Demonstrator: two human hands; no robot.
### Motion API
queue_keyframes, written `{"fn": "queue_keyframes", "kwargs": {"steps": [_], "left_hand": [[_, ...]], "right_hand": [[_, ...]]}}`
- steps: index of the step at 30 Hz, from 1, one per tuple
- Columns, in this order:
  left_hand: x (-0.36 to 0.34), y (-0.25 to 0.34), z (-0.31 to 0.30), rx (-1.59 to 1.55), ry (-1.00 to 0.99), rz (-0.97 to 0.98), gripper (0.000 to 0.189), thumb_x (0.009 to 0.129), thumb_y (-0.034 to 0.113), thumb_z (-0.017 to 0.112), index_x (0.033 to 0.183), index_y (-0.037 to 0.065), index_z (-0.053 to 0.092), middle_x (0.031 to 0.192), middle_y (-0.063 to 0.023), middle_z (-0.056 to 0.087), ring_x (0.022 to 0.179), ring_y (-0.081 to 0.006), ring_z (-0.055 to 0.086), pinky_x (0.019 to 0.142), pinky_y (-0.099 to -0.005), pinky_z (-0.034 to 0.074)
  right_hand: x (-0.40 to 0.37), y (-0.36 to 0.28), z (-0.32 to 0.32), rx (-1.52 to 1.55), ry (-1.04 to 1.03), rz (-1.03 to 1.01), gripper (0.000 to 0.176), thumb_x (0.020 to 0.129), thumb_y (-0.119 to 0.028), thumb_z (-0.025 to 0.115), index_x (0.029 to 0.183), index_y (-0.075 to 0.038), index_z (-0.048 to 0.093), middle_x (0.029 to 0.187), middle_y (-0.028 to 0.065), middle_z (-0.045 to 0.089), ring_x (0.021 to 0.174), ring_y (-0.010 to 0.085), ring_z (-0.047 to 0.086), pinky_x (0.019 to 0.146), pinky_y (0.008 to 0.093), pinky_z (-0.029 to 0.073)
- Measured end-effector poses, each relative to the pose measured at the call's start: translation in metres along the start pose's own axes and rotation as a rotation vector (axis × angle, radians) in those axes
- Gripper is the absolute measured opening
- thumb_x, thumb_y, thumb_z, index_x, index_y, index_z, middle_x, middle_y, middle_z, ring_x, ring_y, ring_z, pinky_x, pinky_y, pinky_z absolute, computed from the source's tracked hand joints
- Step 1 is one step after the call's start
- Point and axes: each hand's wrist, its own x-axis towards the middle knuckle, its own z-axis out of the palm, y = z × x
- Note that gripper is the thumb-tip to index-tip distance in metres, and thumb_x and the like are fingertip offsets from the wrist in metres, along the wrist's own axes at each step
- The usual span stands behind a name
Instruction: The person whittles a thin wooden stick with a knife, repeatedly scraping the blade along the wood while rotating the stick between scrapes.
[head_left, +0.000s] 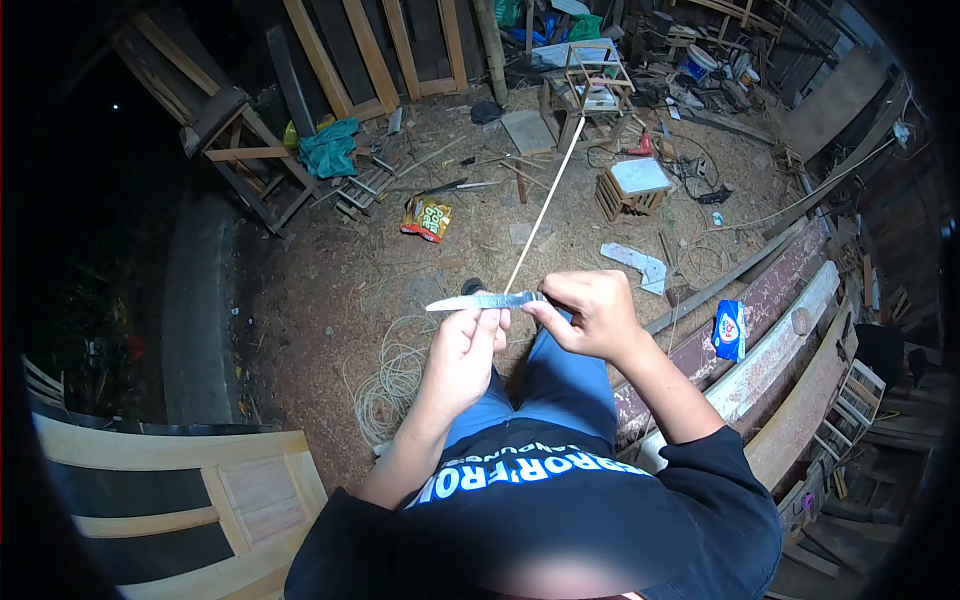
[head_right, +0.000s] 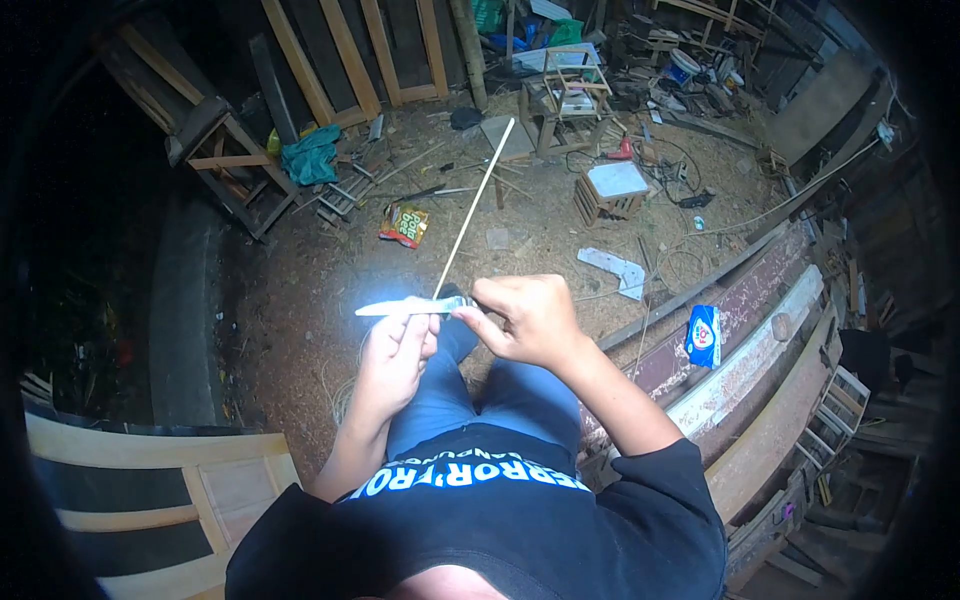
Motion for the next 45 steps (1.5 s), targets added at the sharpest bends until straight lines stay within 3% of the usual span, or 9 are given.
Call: {"fn": "queue_keyframes", "kwargs": {"steps": [4, 6, 11, 14, 18, 22, 26, 38, 45], "left_hand": [[-0.004, 0.014, 0.000, -0.002, -0.072, -0.021, 0.026, 0.114, 0.021, 0.048, 0.096, 0.005, 0.060, 0.074, 0.0056, 0.048, 0.066, -0.0032, 0.045, 0.061, -0.0219, 0.037], [-0.012, 0.009, 0.000, -0.033, -0.102, -0.041, 0.024, 0.114, 0.020, 0.048, 0.098, 0.005, 0.059, 0.075, 0.0054, 0.048, 0.066, -0.0028, 0.044, 0.061, -0.0217, 0.036], [-0.008, -0.006, 0.004, -0.045, -0.090, 0.023, 0.023, 0.115, 0.022, 0.048, 0.100, 0.007, 0.058, 0.071, 0.0077, 0.045, 0.059, -0.0004, 0.036, 0.053, -0.0199, 0.028], [-0.010, -0.006, 0.003, -0.026, -0.070, 0.039, 0.023, 0.115, 0.024, 0.048, 0.101, 0.009, 0.058, 0.070, 0.0088, 0.044, 0.057, 0.0007, 0.033, 0.050, -0.0191, 0.024], [-0.012, -0.010, 0.005, 0.020, -0.027, -0.007, 0.023, 0.115, 0.023, 0.049, 0.099, 0.008, 0.058, 0.071, 0.0084, 0.044, 0.058, 0.0001, 0.034, 0.051, -0.0195, 0.024], [-0.014, -0.004, 0.002, 0.019, -0.042, 0.064, 0.023, 0.114, 0.022, 0.050, 0.098, 0.008, 0.059, 0.072, 0.0078, 0.046, 0.058, -0.0004, 0.036, 0.052, -0.0193, 0.025], [-0.017, -0.003, 0.002, 0.063, -0.007, 0.069, 0.024, 0.114, 0.022, 0.050, 0.099, 0.007, 0.060, 0.073, 0.0076, 0.047, 0.060, -0.0012, 0.037, 0.054, -0.0199, 0.027], [-0.013, -0.001, -0.001, 0.061, -0.004, 0.034, 0.021, 0.114, 0.016, 0.048, 0.100, 0.003, 0.058, 0.081, 0.0034, 0.051, 0.068, -0.0037, 0.047, 0.061, -0.0221, 0.038], [-0.018, -0.002, 0.000, 0.080, -0.007, 0.040, 0.021, 0.114, 0.015, 0.048, 0.098, 0.005, 0.058, 0.075, 0.0049, 0.046, 0.064, -0.0031, 0.042, 0.059, -0.0223, 0.034]], "right_hand": [[0.008, 0.021, -0.004, -0.027, 0.334, 0.073, 0.033, 0.092, -0.026, 0.077, 0.070, -0.008, 0.059, 0.063, 0.0096, 0.061, 0.052, 0.0266, 0.061, 0.048, 0.0376, 0.046], [0.012, 0.044, -0.030, -0.097, 0.390, 0.319, 0.030, 0.093, -0.022, 0.076, 0.071, -0.008, 0.062, 0.063, 0.0102, 0.061, 0.051, 0.0249, 0.061, 0.049, 0.0361, 0.046], [-0.006, -0.002, -0.007, -0.023, 0.047, -0.009, 0.034, 0.093, -0.023, 0.076, 0.070, -0.009, 0.057, 0.061, 0.0113, 0.058, 0.051, 0.0271, 0.061, 0.048, 0.0381, 0.045], [0.001, 0.028, -0.012, 0.023, 0.212, 0.280, 0.036, 0.094, -0.025, 0.076, 0.069, -0.009, 0.055, 0.061, 0.0109, 0.058, 0.052, 0.0269, 0.062, 0.048, 0.0388, 0.045], [-0.010, -0.008, -0.005, 0.012, 0.004, -0.032, 0.035, 0.093, -0.032, 0.077, 0.070, -0.012, 0.060, 0.060, 0.0094, 0.059, 0.051, 0.0263, 0.062, 0.047, 0.0392, 0.046], [-0.003, 0.028, -0.010, -0.021, 0.197, 0.240, 0.037, 0.092, -0.034, 0.077, 0.070, -0.011, 0.059, 0.059, 0.0104, 0.058, 0.051, 0.0282, 0.061, 0.046, 0.0392, 0.045], [-0.012, -0.006, -0.001, 0.041, 0.034, -0.057, 0.037, 0.091, -0.033, 0.077, 0.068, -0.011, 0.057, 0.059, 0.0093, 0.056, 0.052, 0.0287, 0.061, 0.048, 0.0401, 0.046], [-0.005, 0.005, 0.001, -0.017, 0.132, -0.005, 0.037, 0.088, -0.027, 0.079, 0.067, -0.009, 0.055, 0.058, 0.0094, 0.052, 0.049, 0.0298, 0.057, 0.047, 0.0402, 0.041], [0.000, 0.007, -0.002, -0.087, 0.098, 0.011, 0.038, 0.091, -0.032, 0.078, 0.070, -0.011, 0.055, 0.059, 0.0080, 0.057, 0.052, 0.0292, 0.062, 0.048, 0.0395, 0.047]]}}
